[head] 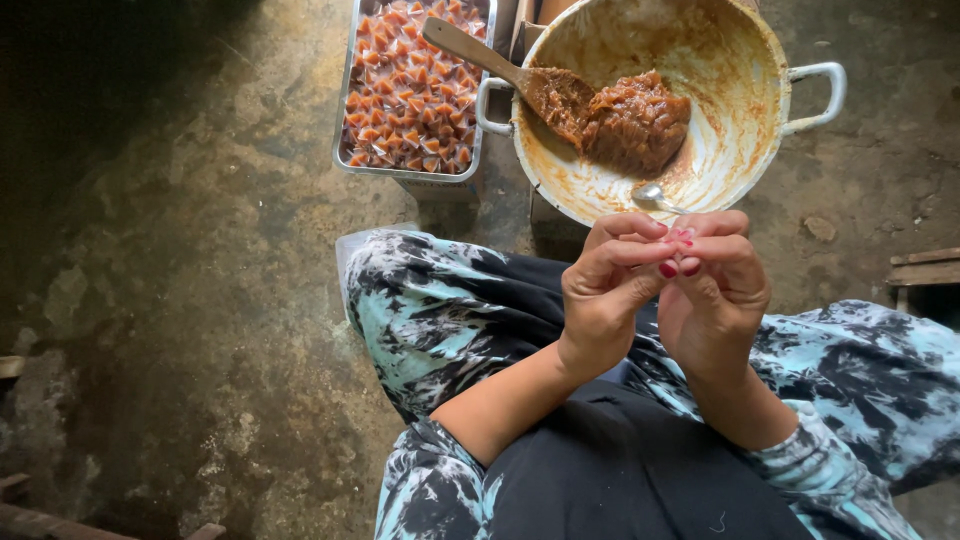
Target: Scooping brown paste and wrapping it into individual plastic portions
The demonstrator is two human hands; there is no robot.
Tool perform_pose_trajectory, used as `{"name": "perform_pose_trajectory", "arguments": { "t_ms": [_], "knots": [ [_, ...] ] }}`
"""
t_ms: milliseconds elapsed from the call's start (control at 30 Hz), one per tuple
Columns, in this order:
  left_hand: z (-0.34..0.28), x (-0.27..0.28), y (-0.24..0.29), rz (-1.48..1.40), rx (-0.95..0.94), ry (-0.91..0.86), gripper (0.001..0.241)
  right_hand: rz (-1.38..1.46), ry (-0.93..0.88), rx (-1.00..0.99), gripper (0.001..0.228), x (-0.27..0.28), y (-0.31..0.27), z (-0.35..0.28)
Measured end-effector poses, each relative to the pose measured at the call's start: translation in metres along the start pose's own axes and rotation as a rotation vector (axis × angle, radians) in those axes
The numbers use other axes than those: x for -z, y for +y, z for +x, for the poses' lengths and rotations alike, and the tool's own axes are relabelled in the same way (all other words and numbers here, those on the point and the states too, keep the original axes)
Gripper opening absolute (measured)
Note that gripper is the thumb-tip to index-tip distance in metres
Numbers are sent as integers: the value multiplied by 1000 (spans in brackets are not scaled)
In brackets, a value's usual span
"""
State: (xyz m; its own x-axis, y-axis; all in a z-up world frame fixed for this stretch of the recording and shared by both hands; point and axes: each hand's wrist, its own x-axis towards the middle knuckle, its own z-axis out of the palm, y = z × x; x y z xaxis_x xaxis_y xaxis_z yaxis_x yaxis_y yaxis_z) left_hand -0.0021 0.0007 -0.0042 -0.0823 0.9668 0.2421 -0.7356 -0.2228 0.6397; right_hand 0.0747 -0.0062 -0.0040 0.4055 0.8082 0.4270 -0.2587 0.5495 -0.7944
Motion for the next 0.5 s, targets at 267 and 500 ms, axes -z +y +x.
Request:
{"name": "perform_pose_trajectory", "arguments": {
  "t_ms": [267,500],
  "knots": [
    [4,-1,6,16,6,-9,19,5,-11,-7,12,0,-1,2],
    [7,5,-3,-6,18,-3,18,11,-35,-28,13,7,8,5]
  ]
}}
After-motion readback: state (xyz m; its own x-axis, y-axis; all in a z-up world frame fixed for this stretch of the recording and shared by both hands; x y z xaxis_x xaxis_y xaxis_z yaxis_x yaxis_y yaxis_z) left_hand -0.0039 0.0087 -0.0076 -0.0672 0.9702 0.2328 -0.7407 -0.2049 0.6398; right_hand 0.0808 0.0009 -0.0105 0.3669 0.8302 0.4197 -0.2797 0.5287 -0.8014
